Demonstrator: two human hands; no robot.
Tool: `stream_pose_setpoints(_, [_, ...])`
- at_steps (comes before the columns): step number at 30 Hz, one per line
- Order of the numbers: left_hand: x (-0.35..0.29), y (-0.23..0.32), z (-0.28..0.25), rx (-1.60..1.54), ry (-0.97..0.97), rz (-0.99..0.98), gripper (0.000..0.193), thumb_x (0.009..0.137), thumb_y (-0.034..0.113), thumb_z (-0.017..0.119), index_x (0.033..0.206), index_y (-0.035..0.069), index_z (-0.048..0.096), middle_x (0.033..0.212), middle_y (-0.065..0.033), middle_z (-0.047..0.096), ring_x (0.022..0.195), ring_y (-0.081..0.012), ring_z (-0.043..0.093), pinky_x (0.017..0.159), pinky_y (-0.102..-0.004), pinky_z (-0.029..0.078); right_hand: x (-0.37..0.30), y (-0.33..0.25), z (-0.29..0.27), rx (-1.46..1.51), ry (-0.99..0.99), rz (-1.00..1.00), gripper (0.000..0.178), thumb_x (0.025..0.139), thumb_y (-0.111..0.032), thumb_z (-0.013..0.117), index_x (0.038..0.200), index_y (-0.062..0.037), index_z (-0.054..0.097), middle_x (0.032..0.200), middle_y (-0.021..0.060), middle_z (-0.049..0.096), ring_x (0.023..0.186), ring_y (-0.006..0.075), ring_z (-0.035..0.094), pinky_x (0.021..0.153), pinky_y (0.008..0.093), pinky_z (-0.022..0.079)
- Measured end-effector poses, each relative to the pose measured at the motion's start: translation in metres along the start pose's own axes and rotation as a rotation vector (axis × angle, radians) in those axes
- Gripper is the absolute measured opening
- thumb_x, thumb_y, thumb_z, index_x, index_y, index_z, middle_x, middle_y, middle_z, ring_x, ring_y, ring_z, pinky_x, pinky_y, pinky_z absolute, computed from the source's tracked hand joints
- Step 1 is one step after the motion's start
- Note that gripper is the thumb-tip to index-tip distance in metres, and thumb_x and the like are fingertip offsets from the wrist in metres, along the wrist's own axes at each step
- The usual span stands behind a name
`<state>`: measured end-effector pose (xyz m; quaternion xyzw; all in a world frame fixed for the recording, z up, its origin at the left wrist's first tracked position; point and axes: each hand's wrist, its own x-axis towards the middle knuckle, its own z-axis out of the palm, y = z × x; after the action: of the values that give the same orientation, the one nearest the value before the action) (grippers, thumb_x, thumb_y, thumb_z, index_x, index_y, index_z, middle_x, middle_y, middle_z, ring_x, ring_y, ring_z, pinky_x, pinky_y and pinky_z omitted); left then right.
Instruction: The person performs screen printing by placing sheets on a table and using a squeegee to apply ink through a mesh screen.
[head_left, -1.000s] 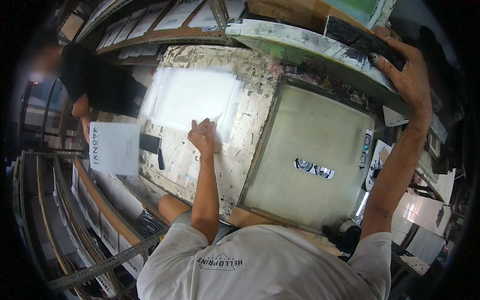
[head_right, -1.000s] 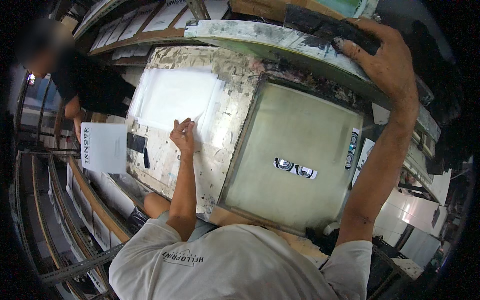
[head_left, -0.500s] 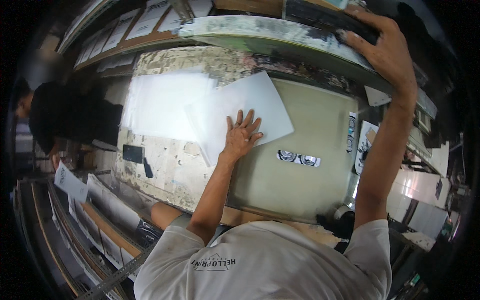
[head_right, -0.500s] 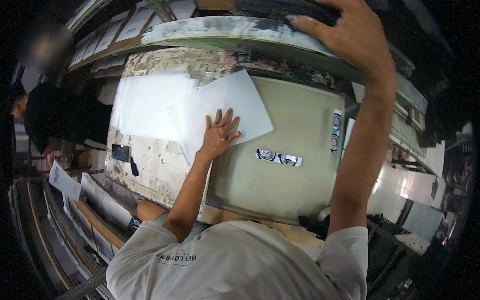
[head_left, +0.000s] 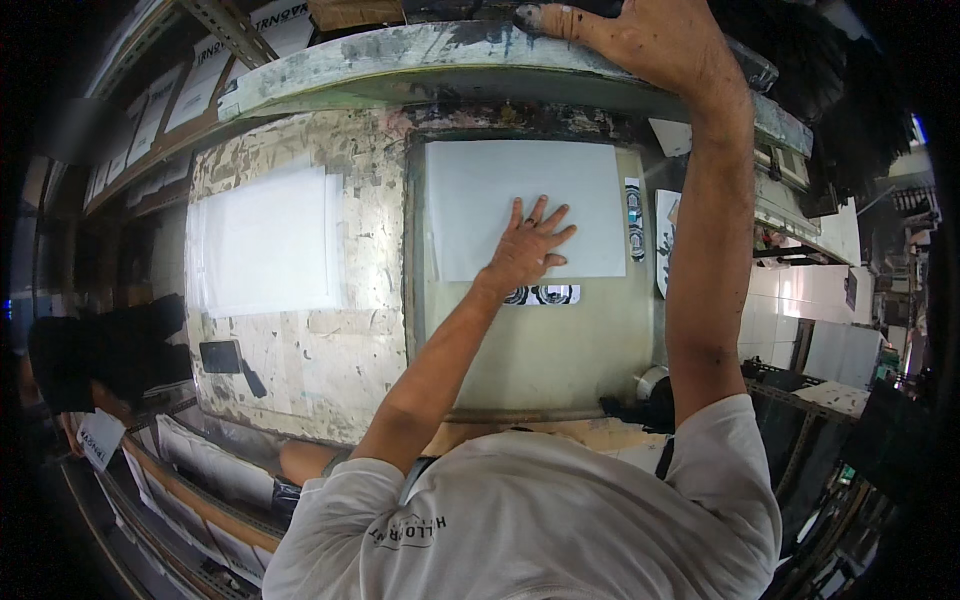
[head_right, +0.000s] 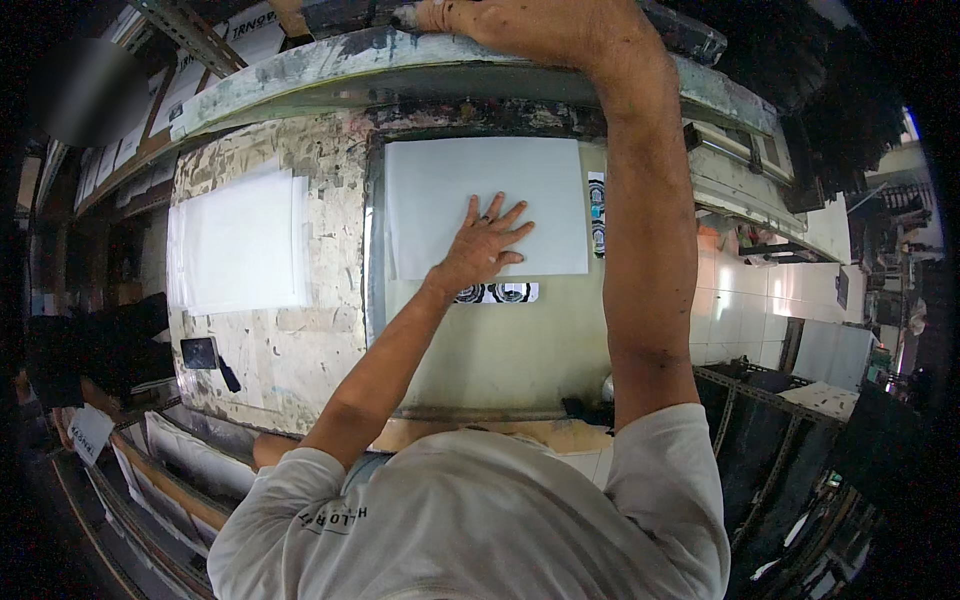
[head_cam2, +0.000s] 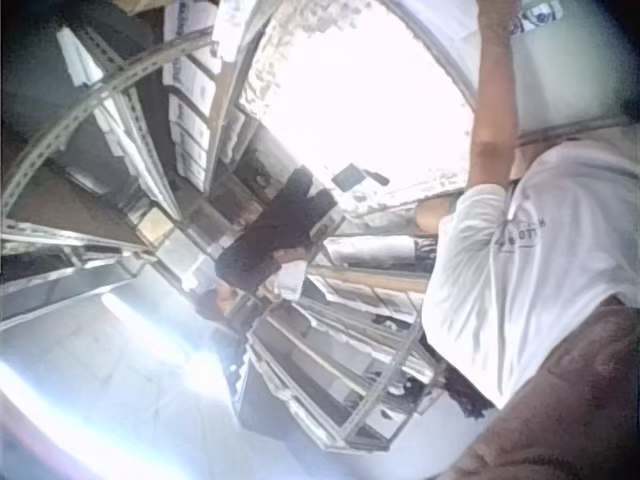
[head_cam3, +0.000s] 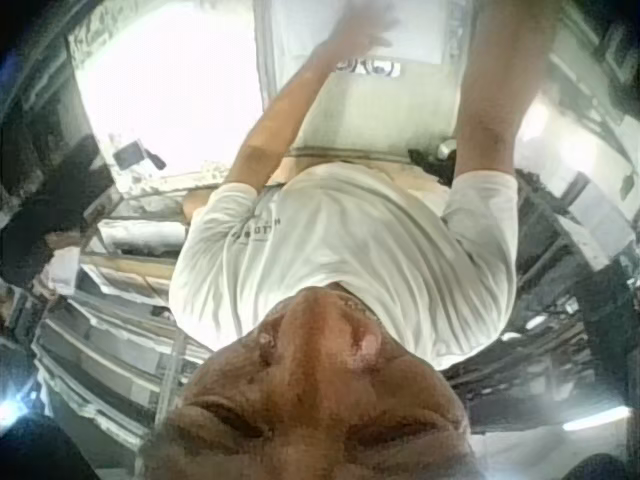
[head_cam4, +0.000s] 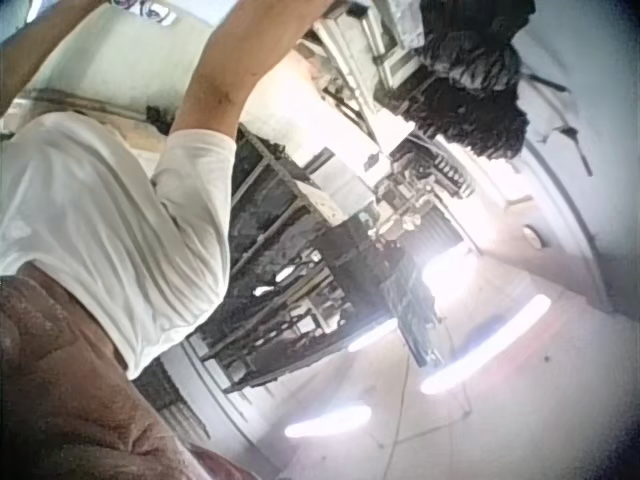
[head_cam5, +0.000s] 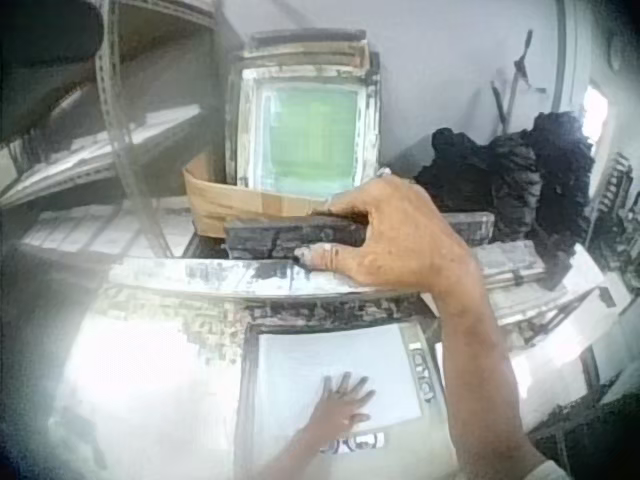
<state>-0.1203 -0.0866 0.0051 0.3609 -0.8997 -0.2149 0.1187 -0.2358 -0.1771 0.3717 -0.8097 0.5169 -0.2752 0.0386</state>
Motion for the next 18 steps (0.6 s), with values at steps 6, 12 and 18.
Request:
stream_pose_setpoints(6, [-0.008, 0.015, 0.013, -0.019, 0.049, 0.010, 0.060, 0.090, 0.042, 0.065, 0.144, 0.021, 0.054, 0.163, -0.0046, 0.032, 0.154, -0.0346, 0.017, 0.123, -0.0631, 0.004, -0.007, -0.016, -0.001, 0.023, 0.032, -0.069, 0.040, 0.074, -0.035, 0.083, 0.099, -0.0038, 0.079, 0.084, 0.0179, 0.075, 0.074, 0.0297, 0.070, 0.075, 0.0383, 0.054])
stream_pose_setpoints(12, [-0.015, 0.016, 0.014, -0.054, 0.061, 0.037, 0.060, 0.092, 0.043, 0.063, 0.145, 0.019, 0.053, 0.162, -0.0065, 0.034, 0.153, -0.0348, 0.020, 0.122, -0.0640, 0.006, -0.006, -0.011, 0.004, -0.017, 0.047, -0.063, 0.042, 0.074, -0.037, 0.083, 0.099, -0.0047, 0.079, 0.089, 0.0178, 0.075, 0.085, 0.0301, 0.068, 0.083, 0.0402, 0.052])
stream_pose_setpoints(18, [-0.038, 0.017, -0.043, -0.422, 0.313, -0.054, 0.056, 0.095, 0.031, 0.065, 0.147, 0.013, 0.050, 0.152, -0.0102, 0.049, 0.144, -0.0365, 0.039, 0.120, -0.0562, 0.022, -0.011, 0.002, 0.009, -0.117, 0.017, -0.063, 0.045, 0.073, -0.042, 0.082, 0.099, -0.0050, 0.079, 0.093, 0.0164, 0.075, 0.089, 0.0306, 0.067, 0.085, 0.0425, 0.051])
